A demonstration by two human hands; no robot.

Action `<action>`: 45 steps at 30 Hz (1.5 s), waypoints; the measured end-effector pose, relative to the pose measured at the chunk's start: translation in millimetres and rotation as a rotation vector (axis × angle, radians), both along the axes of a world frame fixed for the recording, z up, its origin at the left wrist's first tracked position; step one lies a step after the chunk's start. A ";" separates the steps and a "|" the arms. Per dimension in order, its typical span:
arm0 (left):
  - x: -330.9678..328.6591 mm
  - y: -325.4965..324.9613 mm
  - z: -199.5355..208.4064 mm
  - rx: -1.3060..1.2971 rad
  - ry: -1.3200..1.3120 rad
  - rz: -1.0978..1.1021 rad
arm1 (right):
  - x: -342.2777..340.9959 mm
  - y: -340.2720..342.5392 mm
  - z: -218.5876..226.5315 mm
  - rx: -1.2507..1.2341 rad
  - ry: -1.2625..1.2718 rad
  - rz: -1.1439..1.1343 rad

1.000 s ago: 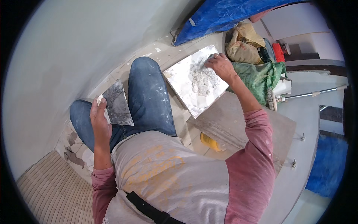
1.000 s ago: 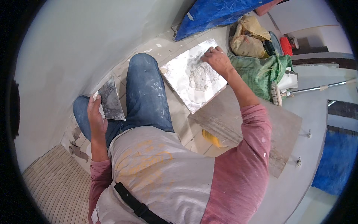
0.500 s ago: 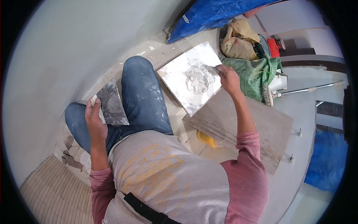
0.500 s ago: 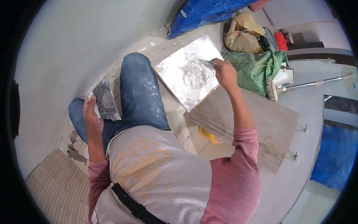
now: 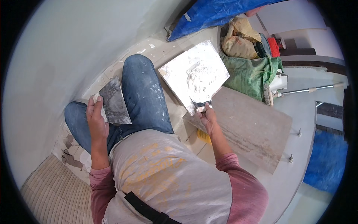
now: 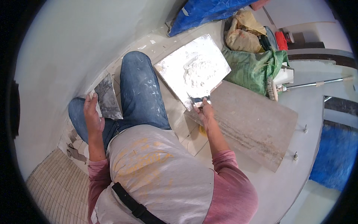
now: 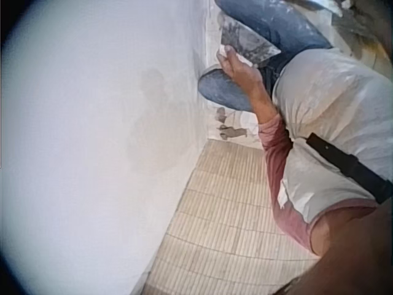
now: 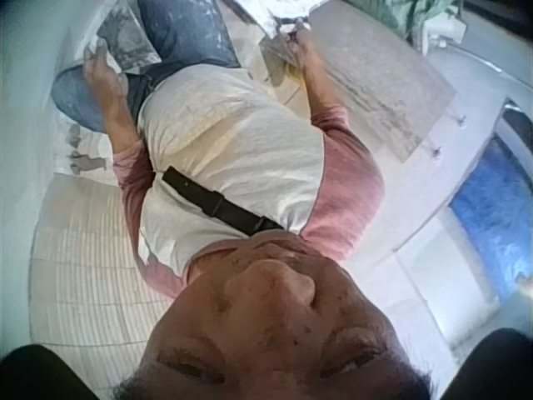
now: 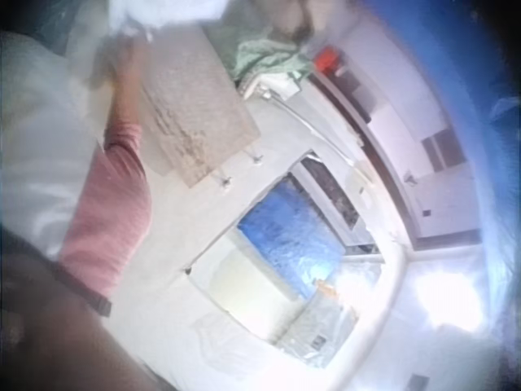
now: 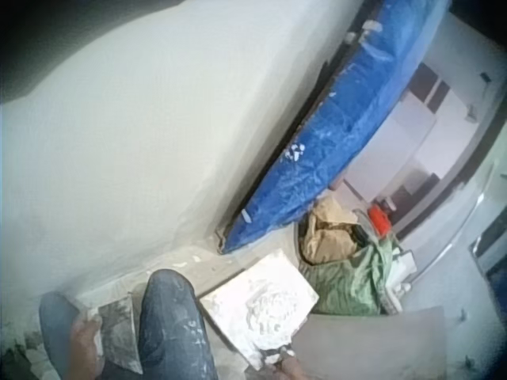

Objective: The person applies joint compound to a wall corner using a putty knife and then scrapes excess compound from two putty knives by rubbing them against each other.

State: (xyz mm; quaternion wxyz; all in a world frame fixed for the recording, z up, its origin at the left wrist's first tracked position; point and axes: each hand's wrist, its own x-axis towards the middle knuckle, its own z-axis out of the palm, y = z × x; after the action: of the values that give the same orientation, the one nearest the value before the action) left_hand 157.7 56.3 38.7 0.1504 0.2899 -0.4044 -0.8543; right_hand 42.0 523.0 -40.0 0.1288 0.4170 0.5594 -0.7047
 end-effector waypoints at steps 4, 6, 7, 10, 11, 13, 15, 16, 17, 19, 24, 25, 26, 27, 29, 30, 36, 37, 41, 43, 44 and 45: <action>-3.8 6.2 8.6 0.021 0.002 0.019 | -31.4 -44.3 4.9 -0.028 0.106 -0.114; -4.5 7.9 12.9 0.036 -0.022 0.038 | -59.1 -42.0 2.6 -0.018 0.158 -0.147; -4.2 8.0 15.0 0.032 -0.009 0.017 | -72.6 -39.1 4.5 -0.006 0.208 -0.180; 0.4 5.4 16.1 0.014 -0.001 0.009 | -105.7 -24.1 18.9 -0.050 0.189 -0.214; 1.7 5.0 15.3 0.007 -0.007 0.016 | -114.4 -20.3 22.7 -0.051 0.191 -0.215; 2.3 5.1 13.8 0.023 -0.019 0.049 | -131.9 -14.7 29.2 -0.088 0.238 -0.234; 2.4 5.8 12.1 0.041 -0.033 0.078 | -146.9 -10.0 35.7 -0.110 0.272 -0.219; 2.8 6.5 11.9 0.037 -0.035 0.066 | -154.4 -7.7 39.7 -0.073 0.280 -0.161; 2.7 7.2 11.4 0.033 -0.037 0.055 | -161.2 -5.4 43.7 -0.036 0.287 -0.103; 3.0 6.8 8.1 0.033 -0.027 0.043 | -166.1 -12.2 54.1 0.003 0.306 -0.049; 0.4 8.1 -0.4 0.032 0.028 -0.001 | -167.4 4.0 96.2 0.729 0.593 0.309; 1.7 7.7 3.2 0.035 0.033 0.000 | -163.3 -10.3 110.4 1.119 0.673 0.534; 3.4 6.8 5.0 0.038 0.037 0.002 | -152.6 -24.3 124.2 1.403 0.483 0.560; 2.5 7.8 3.4 0.042 0.043 0.000 | -147.9 -17.9 125.7 1.410 0.485 0.555; 2.1 8.4 -2.7 0.026 0.022 0.005 | -142.8 -3.0 114.2 1.744 0.782 0.860; 1.5 9.0 -2.4 0.026 0.020 0.006 | -136.4 -4.5 103.7 1.714 0.912 0.859; -3.1 14.4 3.4 0.017 0.033 -0.039 | -123.4 -11.6 69.9 1.629 0.772 1.442; -1.9 14.2 2.0 0.030 0.023 -0.021 | -126.0 -14.6 78.5 1.629 0.765 1.440; -4.4 14.6 4.6 0.049 0.022 -0.025 | -154.7 -17.6 100.9 1.803 0.616 1.072; -5.4 16.1 6.8 0.049 0.042 -0.039 | -159.7 -10.6 97.8 1.804 0.693 1.089; -6.5 16.7 7.8 0.053 0.065 -0.055 | -164.1 -1.5 73.0 1.787 0.762 1.189; -5.2 14.8 4.4 0.050 0.065 -0.052 | -163.1 -15.0 64.7 1.756 0.841 1.295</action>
State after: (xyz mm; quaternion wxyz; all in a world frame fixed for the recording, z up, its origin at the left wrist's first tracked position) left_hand 152.5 71.1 43.1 0.1337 0.2551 -0.3853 -0.8767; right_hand -121.0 508.0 24.7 -0.0639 -0.2664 0.9610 0.0389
